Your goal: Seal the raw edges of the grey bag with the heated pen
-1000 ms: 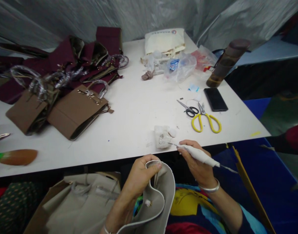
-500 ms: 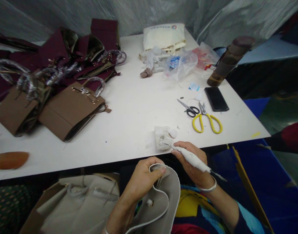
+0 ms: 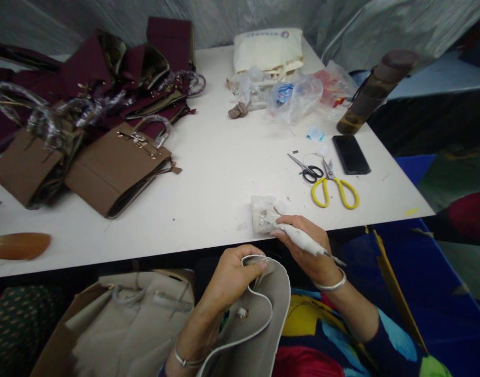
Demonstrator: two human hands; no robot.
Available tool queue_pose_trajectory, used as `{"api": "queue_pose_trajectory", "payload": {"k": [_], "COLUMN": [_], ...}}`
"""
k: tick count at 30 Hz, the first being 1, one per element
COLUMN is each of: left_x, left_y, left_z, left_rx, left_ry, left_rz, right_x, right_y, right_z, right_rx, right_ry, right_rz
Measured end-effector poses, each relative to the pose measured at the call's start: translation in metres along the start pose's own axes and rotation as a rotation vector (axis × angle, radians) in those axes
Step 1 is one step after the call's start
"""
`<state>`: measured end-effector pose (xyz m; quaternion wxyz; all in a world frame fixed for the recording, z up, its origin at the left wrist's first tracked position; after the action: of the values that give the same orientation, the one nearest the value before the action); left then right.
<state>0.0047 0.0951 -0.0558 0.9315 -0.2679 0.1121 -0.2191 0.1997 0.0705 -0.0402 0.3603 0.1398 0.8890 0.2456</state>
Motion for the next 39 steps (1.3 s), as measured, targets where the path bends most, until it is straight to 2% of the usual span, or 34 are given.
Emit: {"api": "queue_pose_trajectory", "payload": {"k": [2,4,7,9,14,20,28,33,36,39], "left_x": [0.001,0.004,0.007,0.009,0.011,0.014,0.023,0.032,0.034,0.030], "left_y": [-0.001,-0.002,-0.003,-0.003,-0.002,-0.005,-0.004,-0.003,-0.003,-0.002], "left_z": [0.002,0.005,0.010,0.011,0.010,0.009,0.007,0.001,-0.002,-0.001], "left_rx": [-0.007,-0.020,-0.022,-0.010,0.019,0.005,0.000,-0.049,-0.080,-0.078], "left_ry": [0.016,0.032,0.050,0.066,0.102,0.094,0.038,-0.022,-0.060,-0.092], "left_rz": [0.007,0.006,-0.004,-0.011,-0.034,-0.030,-0.079,-0.147,-0.182,-0.149], "right_x": [-0.006,-0.012,-0.015,-0.014,-0.009,-0.012,-0.022,-0.021,-0.012,-0.005], "right_y": [-0.005,-0.012,-0.024,-0.029,-0.037,-0.039,-0.016,-0.015,-0.024,-0.031], "right_z": [0.001,0.002,0.001,0.000,0.003,0.007,0.007,0.008,0.015,0.020], "right_rx": [0.099,0.264,0.483,0.546,0.600,0.608,0.493,0.520,0.566,0.560], "right_ry": [0.066,0.224,0.512,0.609,0.664,0.628,0.652,0.718,0.819,0.833], "right_rz": [0.059,0.079,0.007,-0.041,-0.083,-0.145,-0.353,-0.451,-0.394,-0.193]}}
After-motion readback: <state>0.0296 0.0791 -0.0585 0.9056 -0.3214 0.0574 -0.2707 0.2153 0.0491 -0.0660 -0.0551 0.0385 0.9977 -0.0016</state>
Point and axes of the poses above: each hand's wrist, its own y-axis towards the middle knuckle, its own x-axis out of the palm, z = x × y, the point moved 3 cm from there along y, towards the middle knuckle, and after that the axes turned 4 degrees about z, right-handed, at the moved point
